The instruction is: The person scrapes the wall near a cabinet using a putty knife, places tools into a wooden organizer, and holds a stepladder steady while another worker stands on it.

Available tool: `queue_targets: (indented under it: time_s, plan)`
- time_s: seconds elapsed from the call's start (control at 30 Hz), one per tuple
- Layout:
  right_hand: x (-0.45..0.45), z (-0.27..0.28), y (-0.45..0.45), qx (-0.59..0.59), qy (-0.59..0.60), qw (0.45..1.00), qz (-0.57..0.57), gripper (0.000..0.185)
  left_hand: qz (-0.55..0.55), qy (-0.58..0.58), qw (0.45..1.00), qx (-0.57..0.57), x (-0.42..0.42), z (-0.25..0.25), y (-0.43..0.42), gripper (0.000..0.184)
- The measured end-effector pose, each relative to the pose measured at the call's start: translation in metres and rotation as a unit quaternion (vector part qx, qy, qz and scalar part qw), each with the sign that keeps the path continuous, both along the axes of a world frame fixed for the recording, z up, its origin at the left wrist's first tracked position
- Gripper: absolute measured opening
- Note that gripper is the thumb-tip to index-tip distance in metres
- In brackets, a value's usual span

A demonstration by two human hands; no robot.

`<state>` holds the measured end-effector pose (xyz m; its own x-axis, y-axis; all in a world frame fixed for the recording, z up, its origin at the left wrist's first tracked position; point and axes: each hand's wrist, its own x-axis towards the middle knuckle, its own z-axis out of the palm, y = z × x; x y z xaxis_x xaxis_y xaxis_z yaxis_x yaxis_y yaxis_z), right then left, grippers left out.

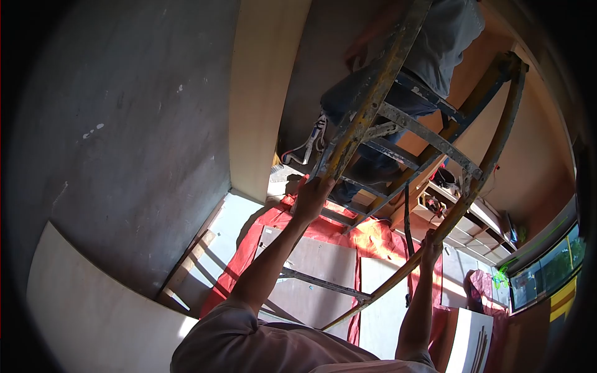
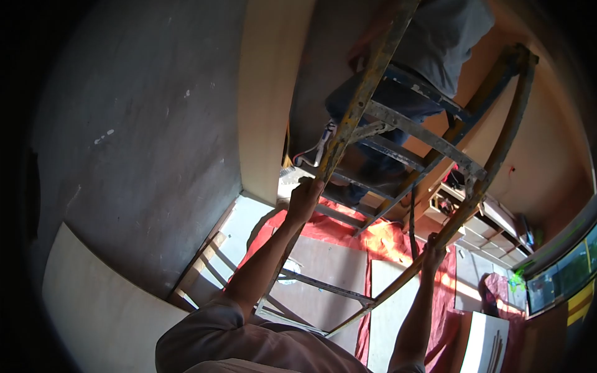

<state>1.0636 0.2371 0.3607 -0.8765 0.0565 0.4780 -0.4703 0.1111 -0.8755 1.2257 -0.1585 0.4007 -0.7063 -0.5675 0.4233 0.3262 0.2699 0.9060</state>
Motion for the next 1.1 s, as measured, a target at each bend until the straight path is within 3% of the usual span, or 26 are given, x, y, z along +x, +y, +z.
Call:
queue_targets:
  time_s: [0.1, 0.3, 0.67, 1.1]
  plan:
    - [-0.005, -0.002, 0.004, 0.008, 0.0, 1.0, 0.001, 0.019, 0.02, 0.023, 0.999, -0.019, -0.005, -0.004, -0.001, 0.048]
    - [0.001, 0.001, 0.0, -0.01, -0.004, 1.0, 0.01, 0.013, 0.026, 0.023, 0.999, -0.033, -0.006, -0.006, -0.001, 0.05]
    - [0.012, 0.01, -0.005, 0.019, -0.024, 0.999, -0.036, 0.017, -0.002, 0.011, 1.0, 0.02, -0.012, -0.014, -0.002, 0.046]
    - [0.01, 0.008, -0.007, 0.016, 0.039, 0.999, -0.027, 0.015, 0.0, -0.042, 0.999, -0.01, -0.028, -0.04, -0.013, 0.048]
